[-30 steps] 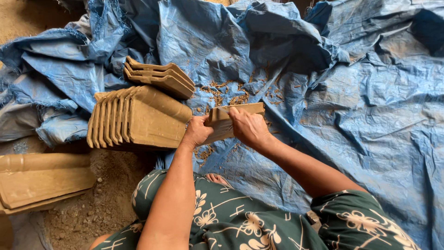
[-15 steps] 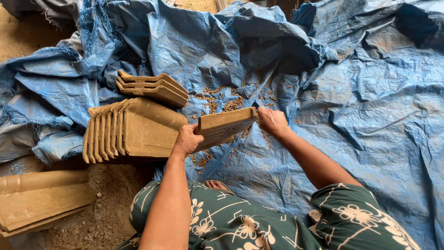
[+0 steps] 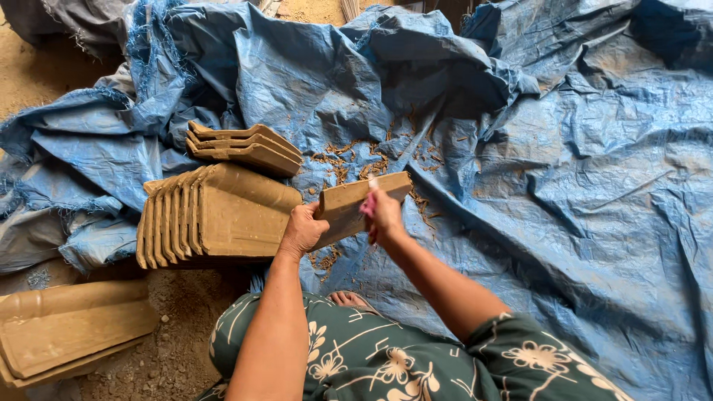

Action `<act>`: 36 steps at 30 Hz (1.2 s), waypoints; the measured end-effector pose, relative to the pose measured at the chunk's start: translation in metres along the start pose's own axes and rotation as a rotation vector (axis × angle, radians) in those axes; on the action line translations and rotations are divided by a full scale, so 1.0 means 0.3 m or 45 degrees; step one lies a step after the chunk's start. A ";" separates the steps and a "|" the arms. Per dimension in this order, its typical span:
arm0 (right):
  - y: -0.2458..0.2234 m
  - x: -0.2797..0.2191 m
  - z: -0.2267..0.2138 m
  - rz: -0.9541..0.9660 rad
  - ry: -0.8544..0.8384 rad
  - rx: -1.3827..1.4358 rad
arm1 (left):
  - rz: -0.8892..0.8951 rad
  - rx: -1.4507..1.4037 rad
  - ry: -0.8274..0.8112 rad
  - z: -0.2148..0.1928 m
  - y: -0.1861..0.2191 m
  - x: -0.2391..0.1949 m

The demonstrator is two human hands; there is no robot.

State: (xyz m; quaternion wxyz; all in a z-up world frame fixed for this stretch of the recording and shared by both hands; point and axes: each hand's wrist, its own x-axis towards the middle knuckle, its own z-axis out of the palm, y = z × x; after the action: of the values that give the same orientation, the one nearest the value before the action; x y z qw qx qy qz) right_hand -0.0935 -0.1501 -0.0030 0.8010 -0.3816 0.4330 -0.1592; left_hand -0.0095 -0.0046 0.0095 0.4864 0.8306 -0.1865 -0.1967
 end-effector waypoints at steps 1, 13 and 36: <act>-0.010 -0.056 0.026 0.029 -0.104 0.028 | -0.005 -0.010 -0.007 0.001 -0.003 -0.002; -0.193 -0.189 0.066 -1.057 -0.540 -2.147 | -0.042 0.061 -0.008 -0.022 -0.108 0.030; -0.003 0.433 -0.296 -0.504 0.014 -1.456 | -0.143 -0.128 0.084 -0.084 -0.187 0.058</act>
State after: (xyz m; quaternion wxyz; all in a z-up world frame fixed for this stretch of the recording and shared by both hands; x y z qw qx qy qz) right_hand -0.0910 -0.2688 -0.1063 0.4218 -0.8240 0.3750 -0.0493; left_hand 0.0249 0.0309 -0.0312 0.5215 0.8203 -0.1135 -0.2054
